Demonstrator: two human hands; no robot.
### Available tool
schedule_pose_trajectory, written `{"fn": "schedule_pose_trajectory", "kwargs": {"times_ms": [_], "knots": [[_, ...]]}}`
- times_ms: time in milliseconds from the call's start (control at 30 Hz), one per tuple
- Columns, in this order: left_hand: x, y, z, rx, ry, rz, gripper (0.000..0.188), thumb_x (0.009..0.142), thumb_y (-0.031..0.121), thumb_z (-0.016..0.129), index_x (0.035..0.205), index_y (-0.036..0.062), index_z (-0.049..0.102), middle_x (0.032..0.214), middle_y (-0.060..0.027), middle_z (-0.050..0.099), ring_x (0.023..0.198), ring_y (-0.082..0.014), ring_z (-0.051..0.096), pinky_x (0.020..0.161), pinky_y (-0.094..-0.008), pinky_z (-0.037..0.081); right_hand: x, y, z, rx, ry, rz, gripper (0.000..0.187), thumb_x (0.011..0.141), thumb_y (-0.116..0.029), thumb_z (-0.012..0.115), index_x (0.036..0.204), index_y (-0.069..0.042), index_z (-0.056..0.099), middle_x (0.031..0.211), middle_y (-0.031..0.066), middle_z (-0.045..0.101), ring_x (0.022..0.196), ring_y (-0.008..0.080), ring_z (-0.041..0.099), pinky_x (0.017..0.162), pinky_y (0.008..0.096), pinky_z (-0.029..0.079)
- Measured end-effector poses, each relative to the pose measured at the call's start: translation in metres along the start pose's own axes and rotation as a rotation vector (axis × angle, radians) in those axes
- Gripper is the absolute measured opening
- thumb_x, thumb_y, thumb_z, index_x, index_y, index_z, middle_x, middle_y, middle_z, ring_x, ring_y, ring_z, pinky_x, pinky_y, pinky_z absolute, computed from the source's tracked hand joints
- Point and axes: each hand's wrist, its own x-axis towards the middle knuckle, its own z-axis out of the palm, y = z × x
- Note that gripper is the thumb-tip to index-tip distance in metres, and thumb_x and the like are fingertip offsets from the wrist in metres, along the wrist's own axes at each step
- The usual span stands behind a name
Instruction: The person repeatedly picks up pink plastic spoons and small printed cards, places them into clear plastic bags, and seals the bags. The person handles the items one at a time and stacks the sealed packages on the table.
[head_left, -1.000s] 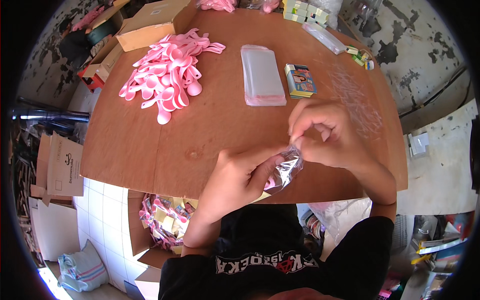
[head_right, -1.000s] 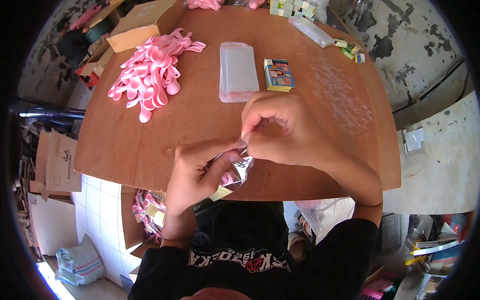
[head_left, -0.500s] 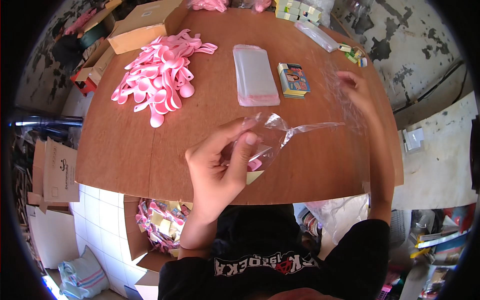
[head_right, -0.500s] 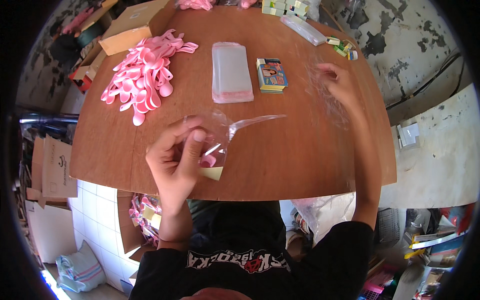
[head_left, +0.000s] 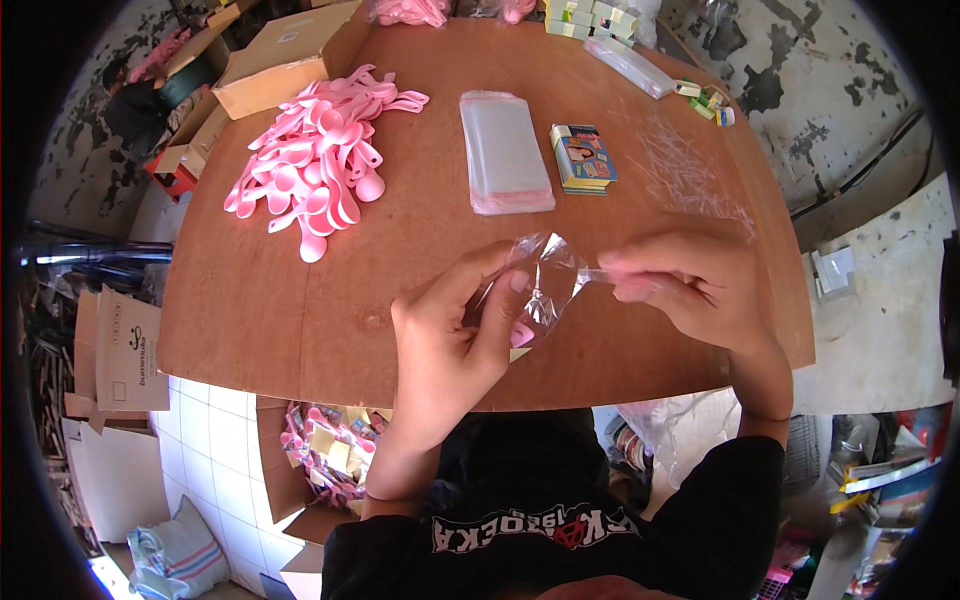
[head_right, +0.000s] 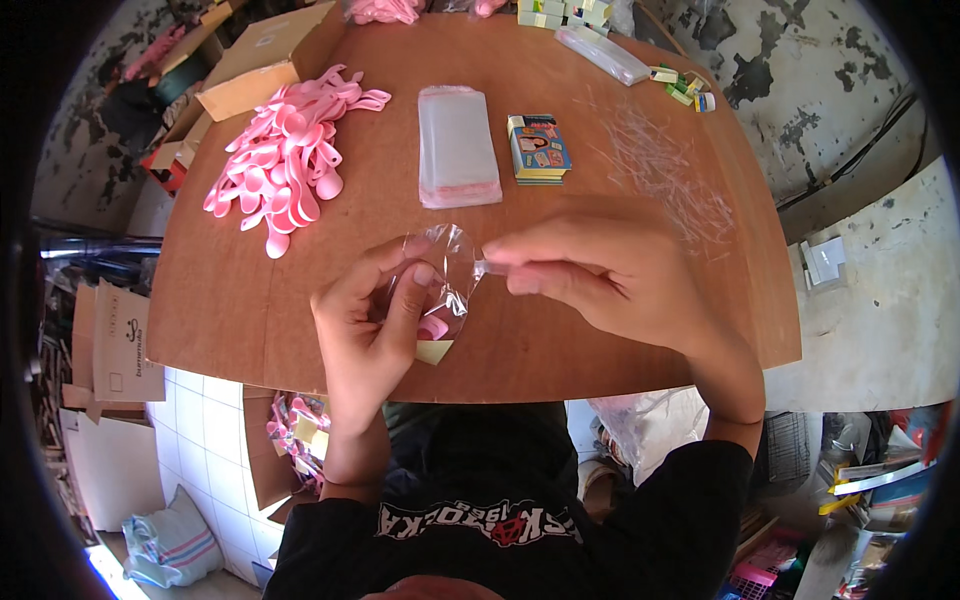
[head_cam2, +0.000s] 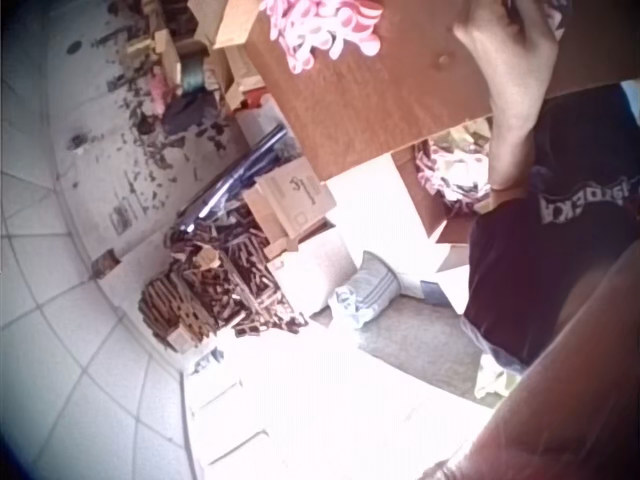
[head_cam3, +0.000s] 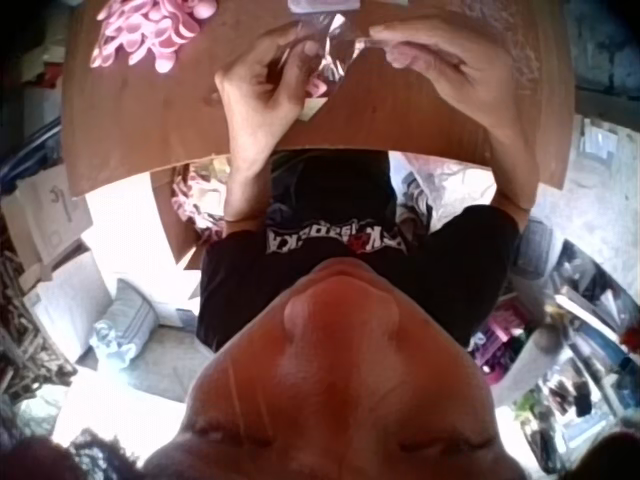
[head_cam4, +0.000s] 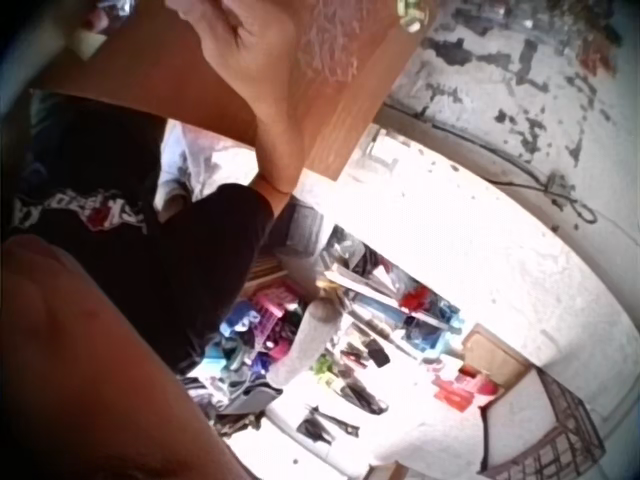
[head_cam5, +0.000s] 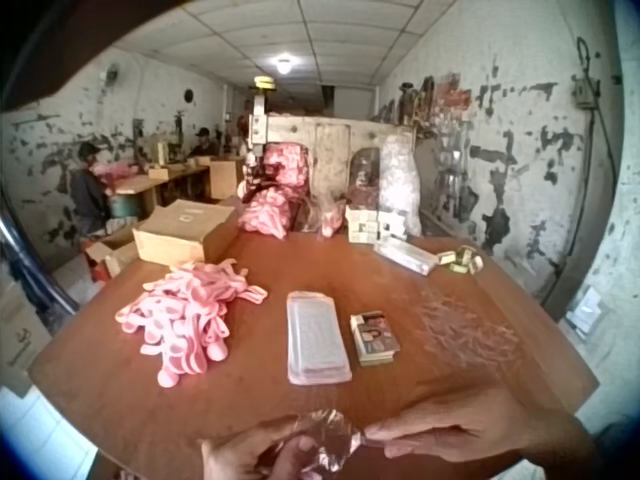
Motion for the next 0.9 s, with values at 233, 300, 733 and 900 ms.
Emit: {"fn": "schedule_pose_trajectory", "kwargs": {"times_ms": [233,300,733,900], "knots": [[-0.004,0.008,0.0,-0.028,-0.051,-0.061,0.018,0.091,-0.002,0.058,0.108,-0.006,0.064,0.079,-0.0076,0.068,0.067,-0.0075,0.064,0.056,-0.0191,0.05,0.003,-0.013,0.006,0.042,0.106,-0.183,0.02,0.078,-0.008,0.076,0.096,-0.001,0.071,0.082,0.0101,0.068,0.067,0.0163,0.066,0.056,0.0247,0.05],[-0.004,0.008,0.001,-0.028,-0.055,-0.059,0.018,0.091,-0.003,0.057,0.108,-0.0061,0.064,0.08,-0.0079,0.068,0.068,-0.0076,0.064,0.057,-0.0191,0.05,0.003,-0.017,0.006,0.046,0.174,-0.14,0.019,0.078,-0.009,0.076,0.095,-0.003,0.071,0.08,0.0091,0.068,0.065,0.0167,0.066,0.054,0.025,0.049],[-0.006,0.005,-0.008,-0.291,0.133,0.017,0.02,0.094,0.004,0.058,0.11,-0.0068,0.06,0.087,-0.0116,0.069,0.076,-0.0096,0.064,0.059,-0.0249,0.058,-0.037,0.102,-0.125,0.783,0.0,-0.112,0.03,0.095,-0.032,0.055,0.106,-0.006,0.066,0.07,0.0078,0.063,0.051,0.012,0.056,0.046,0.0271,0.047],[-0.006,-0.002,-0.014,-0.208,0.194,0.091,0.018,0.095,0.005,0.057,0.11,-0.0063,0.058,0.088,-0.0121,0.069,0.078,-0.011,0.064,0.063,-0.0246,0.057,-0.023,0.157,-0.112,0.056,0.322,1.085,0.052,0.098,-0.046,0.045,0.129,-0.005,0.052,0.069,0.0056,0.059,0.049,0.0114,0.048,0.05,0.0261,0.043]]}}
